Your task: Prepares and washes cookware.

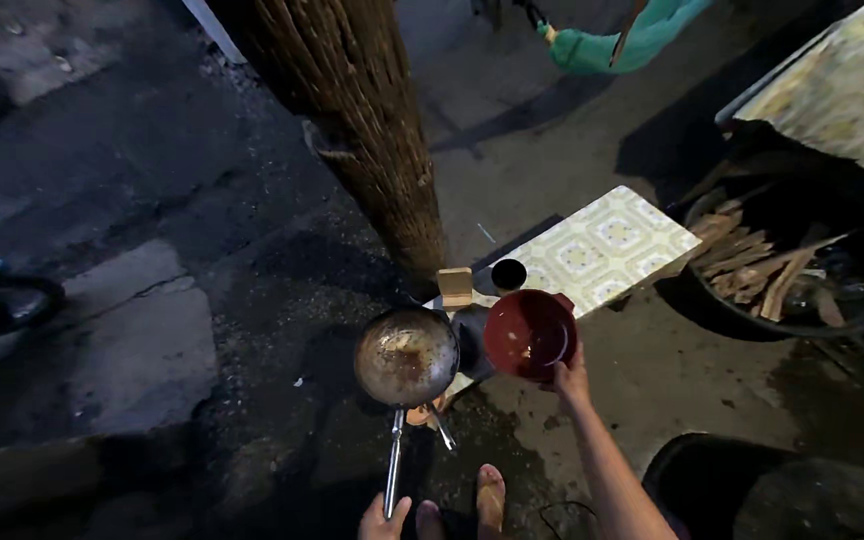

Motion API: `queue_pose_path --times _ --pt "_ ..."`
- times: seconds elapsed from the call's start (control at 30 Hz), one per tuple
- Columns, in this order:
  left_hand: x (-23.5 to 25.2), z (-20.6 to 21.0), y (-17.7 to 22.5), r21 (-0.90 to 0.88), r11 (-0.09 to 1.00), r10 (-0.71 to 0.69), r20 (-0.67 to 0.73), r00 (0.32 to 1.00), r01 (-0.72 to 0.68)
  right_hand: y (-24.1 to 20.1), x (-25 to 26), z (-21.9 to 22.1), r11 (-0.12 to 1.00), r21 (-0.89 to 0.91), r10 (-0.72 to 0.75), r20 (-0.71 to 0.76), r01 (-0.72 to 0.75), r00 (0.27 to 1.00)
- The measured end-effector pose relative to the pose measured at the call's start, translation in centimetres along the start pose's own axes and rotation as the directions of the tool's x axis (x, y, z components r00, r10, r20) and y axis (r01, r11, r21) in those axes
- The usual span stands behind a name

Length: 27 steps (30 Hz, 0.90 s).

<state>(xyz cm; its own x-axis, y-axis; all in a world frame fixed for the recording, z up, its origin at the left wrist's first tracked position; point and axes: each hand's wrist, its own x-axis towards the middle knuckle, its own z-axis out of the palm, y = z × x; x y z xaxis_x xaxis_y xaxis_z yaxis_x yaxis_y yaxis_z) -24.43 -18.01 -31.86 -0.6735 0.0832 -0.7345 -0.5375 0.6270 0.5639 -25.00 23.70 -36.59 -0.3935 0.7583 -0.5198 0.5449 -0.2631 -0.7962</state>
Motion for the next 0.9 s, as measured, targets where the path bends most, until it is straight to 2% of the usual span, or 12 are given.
queue_pose_path --times 0.1,0.27,0.4,0.53,0.73,0.9 --pt "0.1 1.1 0.2 0.013 1.0 0.009 0.03 0.999 -0.009 -4.2 -2.4 -2.4 0.992 -0.118 -0.044 0.046 0.049 0.998" --pt "-0.9 2.9 2.5 0.053 0.998 0.02 0.112 0.994 -0.026 -9.3 -5.6 -4.7 0.95 -0.297 -0.085 0.038 0.092 0.996" --pt "-0.6 4.2 3.1 0.076 0.995 0.049 0.166 0.985 -0.063 -11.6 -6.9 -5.8 0.885 -0.436 -0.166 0.034 0.164 0.985" --pt "0.1 5.4 3.7 0.115 0.988 0.075 0.221 0.972 -0.102 -12.4 -7.1 -6.4 0.872 -0.453 -0.203 0.014 0.187 0.979" --pt "0.7 6.9 4.0 0.124 0.985 0.077 0.298 0.952 -0.118 -12.4 -6.5 -7.7 0.935 -0.335 -0.141 -0.044 0.118 0.989" --pt "1.6 7.5 3.2 0.098 0.989 0.077 0.294 0.953 -0.11 -11.0 -5.8 -9.6 0.998 0.035 -0.05 -0.092 0.054 0.994"
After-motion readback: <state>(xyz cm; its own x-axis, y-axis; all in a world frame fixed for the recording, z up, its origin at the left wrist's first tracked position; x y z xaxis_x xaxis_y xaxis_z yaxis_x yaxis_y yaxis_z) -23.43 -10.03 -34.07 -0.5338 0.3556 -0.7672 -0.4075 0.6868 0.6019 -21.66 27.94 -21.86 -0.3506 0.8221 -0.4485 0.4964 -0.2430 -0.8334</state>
